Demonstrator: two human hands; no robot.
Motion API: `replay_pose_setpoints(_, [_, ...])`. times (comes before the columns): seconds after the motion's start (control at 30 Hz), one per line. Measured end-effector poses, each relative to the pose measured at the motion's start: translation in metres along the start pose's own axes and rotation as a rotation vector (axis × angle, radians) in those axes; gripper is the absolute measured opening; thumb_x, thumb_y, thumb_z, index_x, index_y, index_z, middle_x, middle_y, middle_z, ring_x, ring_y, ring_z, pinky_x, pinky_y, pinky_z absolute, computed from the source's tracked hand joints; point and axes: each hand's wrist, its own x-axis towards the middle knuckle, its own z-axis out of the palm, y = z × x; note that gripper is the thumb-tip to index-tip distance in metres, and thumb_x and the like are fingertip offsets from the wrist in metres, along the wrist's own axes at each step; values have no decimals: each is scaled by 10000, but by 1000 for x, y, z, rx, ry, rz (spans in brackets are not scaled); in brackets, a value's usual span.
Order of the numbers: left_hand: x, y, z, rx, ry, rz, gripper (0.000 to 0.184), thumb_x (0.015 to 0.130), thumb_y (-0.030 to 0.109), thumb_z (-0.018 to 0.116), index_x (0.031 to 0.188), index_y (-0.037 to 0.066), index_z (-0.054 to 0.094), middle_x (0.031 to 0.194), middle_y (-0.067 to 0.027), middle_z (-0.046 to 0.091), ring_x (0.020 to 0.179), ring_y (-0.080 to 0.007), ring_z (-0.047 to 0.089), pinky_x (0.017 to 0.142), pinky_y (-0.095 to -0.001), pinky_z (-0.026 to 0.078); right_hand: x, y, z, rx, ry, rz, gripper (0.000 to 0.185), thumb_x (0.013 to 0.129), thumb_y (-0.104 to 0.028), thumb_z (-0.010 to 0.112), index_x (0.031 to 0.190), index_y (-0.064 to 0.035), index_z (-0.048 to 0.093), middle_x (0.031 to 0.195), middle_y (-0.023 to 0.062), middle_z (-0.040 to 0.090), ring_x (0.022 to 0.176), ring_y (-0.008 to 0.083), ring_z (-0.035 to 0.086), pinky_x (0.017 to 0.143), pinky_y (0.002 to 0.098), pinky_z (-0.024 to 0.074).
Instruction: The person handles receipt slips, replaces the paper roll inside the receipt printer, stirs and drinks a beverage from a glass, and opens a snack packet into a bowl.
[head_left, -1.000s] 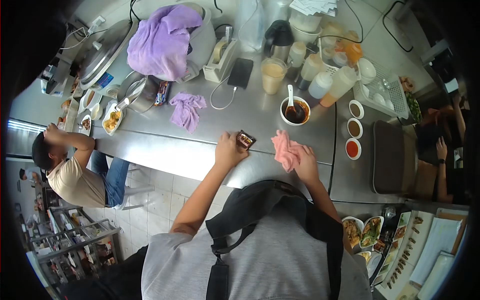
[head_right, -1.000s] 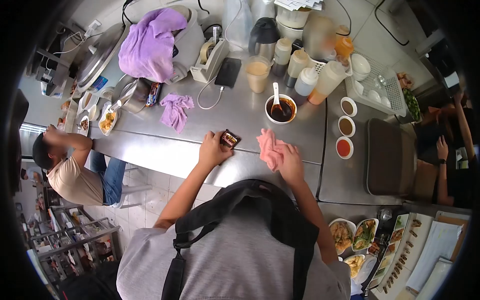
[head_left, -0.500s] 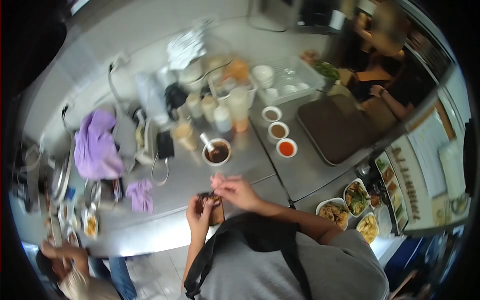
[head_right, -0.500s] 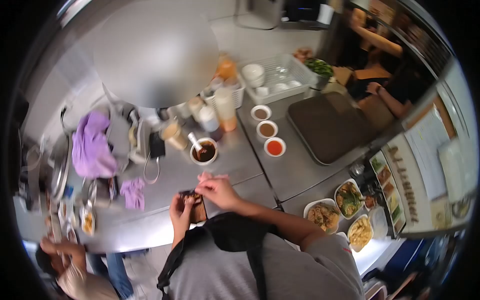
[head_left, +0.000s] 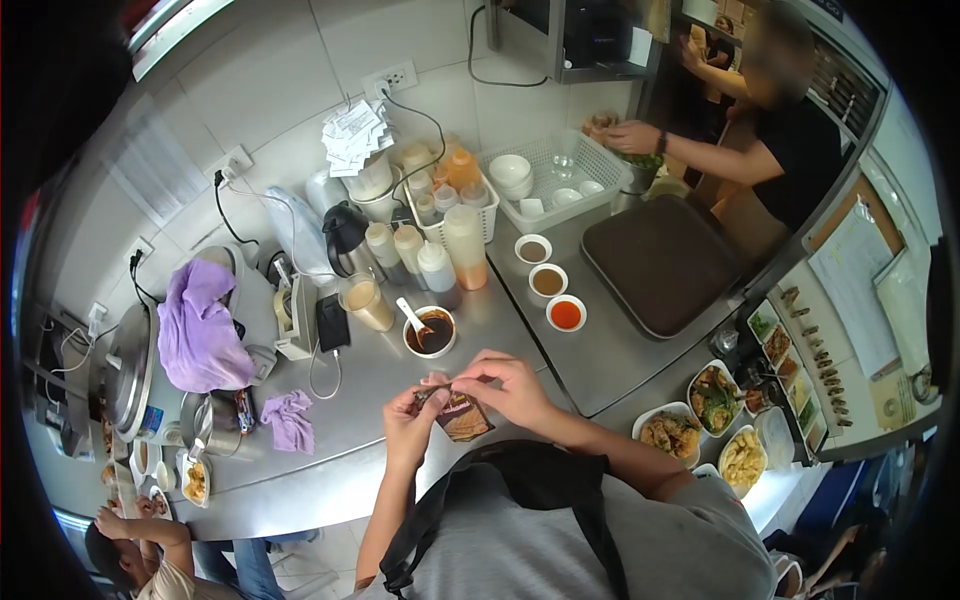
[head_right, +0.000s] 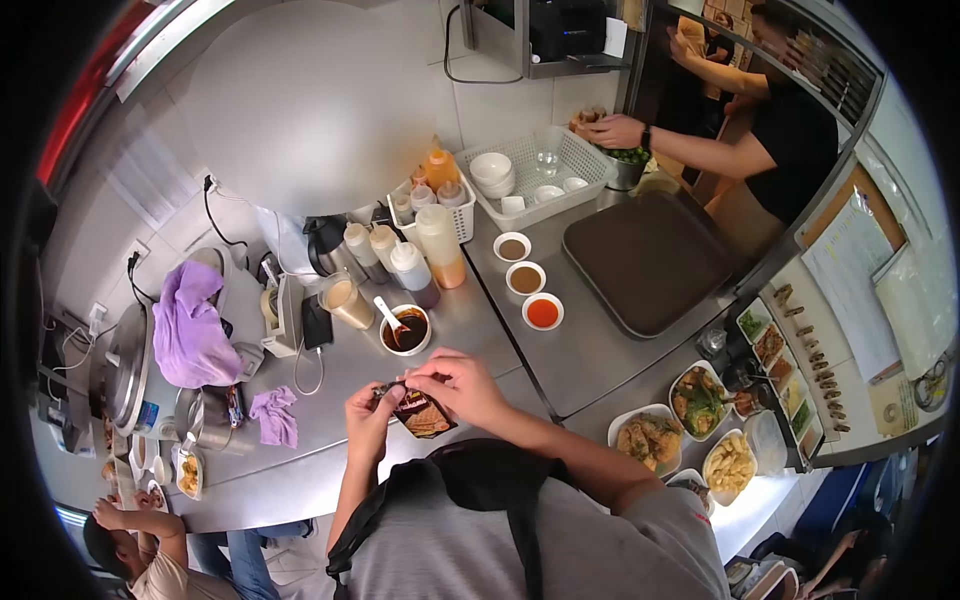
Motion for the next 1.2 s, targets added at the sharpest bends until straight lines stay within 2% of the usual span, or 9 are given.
replay_pose_setpoints(0.07, [6, 11, 13, 10, 95, -52, 125, 884, 109, 661, 922, -10, 657, 833, 0, 635, 753, -55, 547, 683, -218, 443, -1, 4, 3, 158, -7, 205, 166, 883, -124, 679, 1010, -17, 691, 899, 18, 667, 761, 76, 628, 667, 233, 511])
replay_pose_setpoints(0.1, [10, 9, 11, 34, 133, -78, 143, 892, 131, 659, 910, -10, 653, 816, 4, 627, 738, -52, 535, 660, -217, 434, 3, 8, 10, 309, 51, 155, 234, 891, -134, 672, 1090, -12, 656, 882, 10, 665, 705, 79, 608, 590, 225, 490])
replay_pose_setpoints(0.2, [19, 52, 20, -170, 163, -58, 198, 898, 206, 665, 895, 10, 646, 782, -11, 637, 676, -56, 545, 586, -218, 418, 2, -2, 18, 460, -82, 314, 261, 896, -166, 670, 1101, -8, 634, 851, 14, 664, 629, 61, 560, 524, 207, 441])
replay_pose_setpoints(0.33, [26, 52, 6, -87, 172, -26, 195, 873, 175, 693, 976, 10, 682, 860, -24, 686, 738, -70, 597, 676, -227, 470, -5, 7, 21, 423, -221, 454, 250, 894, -199, 676, 1061, -19, 634, 834, 9, 665, 571, 35, 510, 489, 188, 397])
replay_pose_setpoints(0.4, [23, 50, -1, -128, 39, -1, 190, 847, 127, 714, 996, 12, 685, 889, -37, 698, 777, -78, 616, 728, -240, 488, -5, 7, 23, 432, -210, 470, 232, 893, -206, 678, 1032, -24, 640, 833, 1, 665, 567, 23, 500, 488, 180, 390])
replay_pose_setpoints(0.53, [18, 40, -14, -121, 1, -76, 216, 800, 43, 743, 1005, 11, 685, 923, -61, 712, 833, -94, 644, 800, -263, 509, -6, 2, 24, 322, -248, 405, 246, 873, -168, 702, 1051, -7, 647, 874, 11, 680, 713, 49, 604, 603, 201, 477])
replay_pose_setpoints(0.73, [9, 42, -13, -164, 47, -97, 229, 798, 37, 742, 1014, 0, 676, 914, -73, 711, 838, -103, 654, 776, -260, 529, -9, -1, 31, 437, -312, 420, 284, 828, -66, 728, 1082, 18, 631, 1010, 43, 670, 925, 111, 641, 845, 273, 519])
replay_pose_setpoints(1.13, [-3, 39, -15, -202, 106, -14, 234, 806, 30, 732, 1029, -2, 669, 954, -80, 707, 853, -110, 656, 794, -264, 527, -21, 2, 37, 526, -317, 391, 361, 817, -18, 720, 1149, 36, 590, 1100, 55, 640, 1020, 140, 613, 907, 296, 493])
replay_pose_setpoints(1.2, [-3, 41, -21, -196, 89, 10, 262, 807, 37, 734, 1057, 0, 665, 974, -82, 704, 880, -113, 653, 805, -266, 522, -24, 1, 39, 489, -344, 475, 368, 816, -16, 719, 1154, 38, 583, 1097, 60, 644, 1027, 142, 610, 911, 297, 488])
